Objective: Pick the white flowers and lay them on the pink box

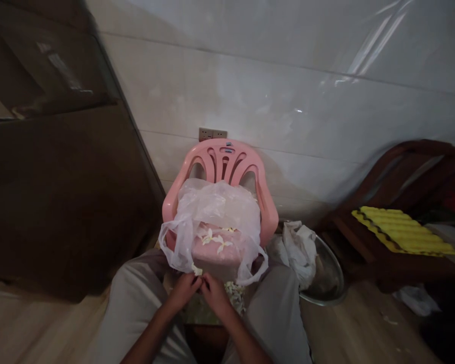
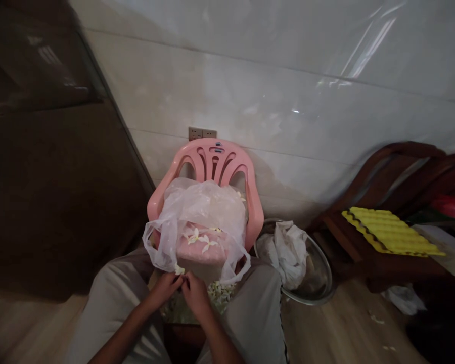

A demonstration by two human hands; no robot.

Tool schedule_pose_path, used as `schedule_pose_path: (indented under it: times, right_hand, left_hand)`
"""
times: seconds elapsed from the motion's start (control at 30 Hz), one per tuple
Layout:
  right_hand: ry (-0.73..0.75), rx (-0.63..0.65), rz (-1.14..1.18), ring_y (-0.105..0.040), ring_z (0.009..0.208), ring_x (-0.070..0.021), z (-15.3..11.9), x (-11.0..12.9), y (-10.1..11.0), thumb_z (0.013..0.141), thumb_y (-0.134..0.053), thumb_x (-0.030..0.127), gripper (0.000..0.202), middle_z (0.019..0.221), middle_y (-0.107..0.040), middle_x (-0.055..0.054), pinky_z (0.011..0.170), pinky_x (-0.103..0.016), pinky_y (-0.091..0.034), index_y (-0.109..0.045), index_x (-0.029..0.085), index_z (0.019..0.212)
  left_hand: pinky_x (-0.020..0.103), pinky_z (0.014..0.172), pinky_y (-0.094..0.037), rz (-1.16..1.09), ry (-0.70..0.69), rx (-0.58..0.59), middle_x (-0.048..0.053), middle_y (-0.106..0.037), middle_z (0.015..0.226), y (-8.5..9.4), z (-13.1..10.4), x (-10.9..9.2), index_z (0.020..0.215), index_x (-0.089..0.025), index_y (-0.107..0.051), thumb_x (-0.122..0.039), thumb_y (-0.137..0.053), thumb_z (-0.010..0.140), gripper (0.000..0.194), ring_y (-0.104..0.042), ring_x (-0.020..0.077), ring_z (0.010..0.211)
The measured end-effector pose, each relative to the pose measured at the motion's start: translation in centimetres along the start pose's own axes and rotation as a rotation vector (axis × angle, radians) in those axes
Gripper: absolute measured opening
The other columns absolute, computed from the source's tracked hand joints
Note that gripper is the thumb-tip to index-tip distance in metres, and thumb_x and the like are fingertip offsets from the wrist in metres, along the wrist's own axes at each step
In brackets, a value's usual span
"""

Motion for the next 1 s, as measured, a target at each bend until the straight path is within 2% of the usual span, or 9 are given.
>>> schedule_pose_path:
  times: [0.1, 0.17, 0.27, 0.33, 0.47, 0.63, 0.73, 0.87, 1.0]
  right_hand:
    - [-0.035, -0.07, 0.131, -0.06, 0.065, -0.0161, 0.3, 0.0, -0.7, 0.086, -0.044, 0.025, 0.017, 0.069, -0.063, -0.001, 0.062, -0.024, -0.043, -0.055, 0.02, 0.075]
    - [-0.115, -0.102, 0.26, -0.054, 0.055, -0.0137, 0.4, 0.1, -1.1, 0.088, -0.043, 0.033, 0.021, 0.062, -0.057, 0.002, 0.053, -0.023, -0.041, -0.051, 0.021, 0.073]
    - [-0.275, -0.097, 0.438, -0.038, 0.037, -0.0101, 0.3, 0.5, -1.4, 0.088, -0.043, 0.047, 0.028, 0.053, -0.046, 0.007, 0.037, -0.021, -0.03, -0.051, 0.022, 0.076]
    - [-0.333, -0.127, 0.5, -0.032, 0.033, -0.0089, 0.1, 0.9, -1.3, 0.086, -0.046, 0.052, 0.031, 0.05, -0.043, 0.009, 0.032, -0.022, -0.024, -0.051, 0.023, 0.077]
    - [-0.38, -0.235, 0.573, -0.031, 0.032, -0.0086, -0.1, 1.5, -1.2, 0.083, -0.051, 0.054, 0.032, 0.048, -0.041, 0.01, 0.03, -0.021, -0.022, -0.047, 0.024, 0.073]
    - [-0.424, -0.252, 0.649, -0.031, 0.034, -0.0098, 0.4, 1.0, -1.0, 0.081, -0.048, 0.058, 0.034, 0.046, -0.036, 0.01, 0.031, -0.022, -0.026, -0.046, 0.025, 0.073]
    - [-0.402, -0.238, 0.591, -0.034, 0.036, -0.0112, 0.8, 0.4, -0.6, 0.08, -0.049, 0.058, 0.035, 0.047, -0.039, 0.009, 0.034, -0.024, -0.029, -0.046, 0.025, 0.071]
    - [-0.206, -0.326, 0.314, -0.055, 0.057, -0.0167, 0.7, 0.3, 0.0, 0.085, -0.049, 0.045, 0.028, 0.062, -0.059, 0.001, 0.056, -0.026, -0.043, -0.053, 0.022, 0.07]
    - [-0.176, -0.386, 0.096, -0.058, 0.062, -0.0191, 0.2, 0.6, 0.4, 0.087, -0.046, 0.033, 0.02, 0.064, -0.062, -0.001, 0.06, -0.027, -0.04, -0.055, 0.023, 0.072]
  left_hand:
    - [0.028, 0.064, -0.042, -0.004, 0.05, -0.053, 0.006, -0.07, 0.067, 0.0, 0.2, -0.2, 0.066, -0.017, -0.061, -0.039, -0.038, 0.083, 0.036, -0.064, 0.0208, 0.067]
    - [0.028, 0.064, -0.042, -0.02, 0.063, -0.087, 0.006, -0.069, 0.066, 0.0, 0.2, -0.5, 0.064, -0.018, -0.059, -0.04, -0.038, 0.083, 0.036, -0.063, 0.0206, 0.067]
    - [0.027, 0.064, -0.043, -0.046, 0.058, -0.133, 0.005, -0.07, 0.067, 0.0, 0.0, -1.0, 0.064, -0.019, -0.059, -0.04, -0.038, 0.083, 0.036, -0.064, 0.021, 0.068]
    - [0.028, 0.065, -0.043, -0.053, 0.049, -0.138, 0.005, -0.07, 0.067, -0.1, -0.1, -1.3, 0.066, -0.019, -0.06, -0.04, -0.038, 0.084, 0.036, -0.065, 0.0217, 0.069]
    - [0.03, 0.07, -0.046, -0.077, 0.017, -0.157, 0.007, -0.073, 0.073, -0.3, -0.2, -1.6, 0.073, -0.018, -0.065, -0.038, -0.04, 0.085, 0.035, -0.067, 0.0236, 0.073]
    - [0.028, 0.072, -0.048, -0.176, -0.03, -0.106, 0.005, -0.073, 0.076, -0.3, -0.2, -1.9, 0.083, -0.017, -0.069, -0.036, -0.043, 0.087, 0.033, -0.065, 0.021, 0.074]
    - [0.028, 0.073, -0.049, -0.201, -0.033, -0.122, 0.005, -0.072, 0.075, -0.2, -0.2, -1.9, 0.079, -0.017, -0.068, -0.041, -0.043, 0.088, 0.036, -0.065, 0.0205, 0.074]
    - [0.029, 0.075, -0.05, -0.208, -0.04, -0.132, 0.005, -0.072, 0.075, -0.1, -0.2, -1.9, 0.08, -0.017, -0.067, -0.042, -0.044, 0.089, 0.035, -0.065, 0.0208, 0.076]
    - [0.029, 0.073, -0.048, -0.132, -0.037, -0.096, 0.006, -0.072, 0.074, -0.1, -0.1, -2.1, 0.078, -0.016, -0.067, -0.035, -0.045, 0.087, 0.031, -0.065, 0.0208, 0.073]
Point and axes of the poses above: each hand's wrist, its own z-axis towards the middle knuckle, its own y-axis out of the back of the hand, x = y × z, the point moved 1 cm from there along z, towards the middle knuckle
